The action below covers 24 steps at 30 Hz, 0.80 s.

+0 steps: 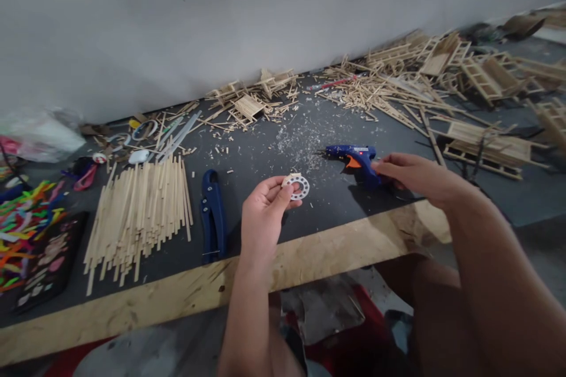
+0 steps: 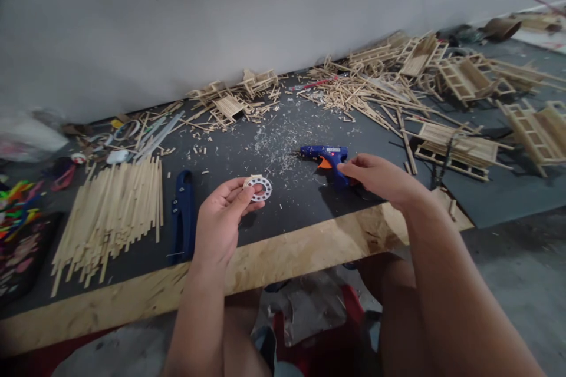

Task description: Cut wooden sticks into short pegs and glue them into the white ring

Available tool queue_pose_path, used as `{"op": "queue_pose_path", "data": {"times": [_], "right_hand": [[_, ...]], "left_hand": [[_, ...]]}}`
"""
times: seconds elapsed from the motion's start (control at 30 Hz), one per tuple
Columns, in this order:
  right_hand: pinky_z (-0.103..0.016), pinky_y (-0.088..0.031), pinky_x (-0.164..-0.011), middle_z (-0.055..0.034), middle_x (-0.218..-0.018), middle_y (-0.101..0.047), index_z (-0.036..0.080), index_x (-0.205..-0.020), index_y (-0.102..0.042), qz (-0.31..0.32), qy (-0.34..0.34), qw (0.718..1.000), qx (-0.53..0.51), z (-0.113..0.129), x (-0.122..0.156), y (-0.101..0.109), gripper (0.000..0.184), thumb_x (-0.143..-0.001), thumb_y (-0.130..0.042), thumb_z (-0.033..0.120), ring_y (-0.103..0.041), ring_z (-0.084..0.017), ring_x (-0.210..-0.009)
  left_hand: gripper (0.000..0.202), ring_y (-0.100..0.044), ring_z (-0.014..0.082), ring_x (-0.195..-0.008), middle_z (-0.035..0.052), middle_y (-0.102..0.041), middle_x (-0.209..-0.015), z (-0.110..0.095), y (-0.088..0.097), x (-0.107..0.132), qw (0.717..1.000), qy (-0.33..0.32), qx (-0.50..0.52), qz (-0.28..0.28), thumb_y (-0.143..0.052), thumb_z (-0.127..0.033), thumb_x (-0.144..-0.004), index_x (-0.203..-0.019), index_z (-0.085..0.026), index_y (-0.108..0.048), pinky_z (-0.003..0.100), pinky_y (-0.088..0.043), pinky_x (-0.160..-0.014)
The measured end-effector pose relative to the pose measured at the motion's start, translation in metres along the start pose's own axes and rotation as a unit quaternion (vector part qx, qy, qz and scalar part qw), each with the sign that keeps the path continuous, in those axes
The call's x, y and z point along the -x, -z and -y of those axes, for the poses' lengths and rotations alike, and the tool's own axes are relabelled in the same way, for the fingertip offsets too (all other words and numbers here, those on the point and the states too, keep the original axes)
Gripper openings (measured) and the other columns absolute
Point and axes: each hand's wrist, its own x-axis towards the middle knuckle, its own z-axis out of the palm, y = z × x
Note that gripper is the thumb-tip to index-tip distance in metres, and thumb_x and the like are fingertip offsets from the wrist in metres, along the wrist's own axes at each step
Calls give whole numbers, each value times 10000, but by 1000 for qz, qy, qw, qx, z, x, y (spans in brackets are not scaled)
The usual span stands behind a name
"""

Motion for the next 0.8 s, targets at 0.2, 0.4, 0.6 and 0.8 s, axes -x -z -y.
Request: {"op": "queue_pose_path", "data": {"times": [0.2, 0.4, 0.6, 0.8], "right_hand": [[-243, -361, -528, 28, -675, -576, 206, -884, -525, -92, -13, 989, -114, 8, -6, -29, 386, -590, -730, 350, -528, -130, -606], [-258, -423, -527, 8, -699, -568, 202, -877, -618, -4, 23, 953, -303, 28, 15, -34, 272, -631, -716, 264, -506, -110, -551], [-249, -417, -533, -9, -742, -605, 200, -784, -627, 69, 62, 953, -288, 35, 32, -40, 208, -655, -735, 323, -512, -111, -576], [-263, -368, -485, 11, -573, -543, 180, -669, -581, 125, 114, 959, -228, 31, 36, -44, 200, -730, -669, 349, -471, -114, -492]], "left_hand": [[271, -663, 153, -748, 62, -705, -820, 1, 1, -3, 1000, 1, 10, 2, -695, -257, -718, -937, -115, -624, 251, -571, -650], [214, -652, 132, -710, 43, -697, -812, -2, 2, -3, 997, 30, 65, 37, -681, -241, -733, -909, -129, -632, 237, -566, -619], [163, -627, 107, -663, 21, -680, -769, -6, 0, -1, 989, 68, 107, 76, -678, -213, -733, -871, -135, -639, 211, -551, -579], [141, -605, 95, -649, 9, -654, -769, -4, -2, -3, 985, 73, 121, 96, -666, -226, -743, -857, -145, -646, 202, -539, -573]]}}
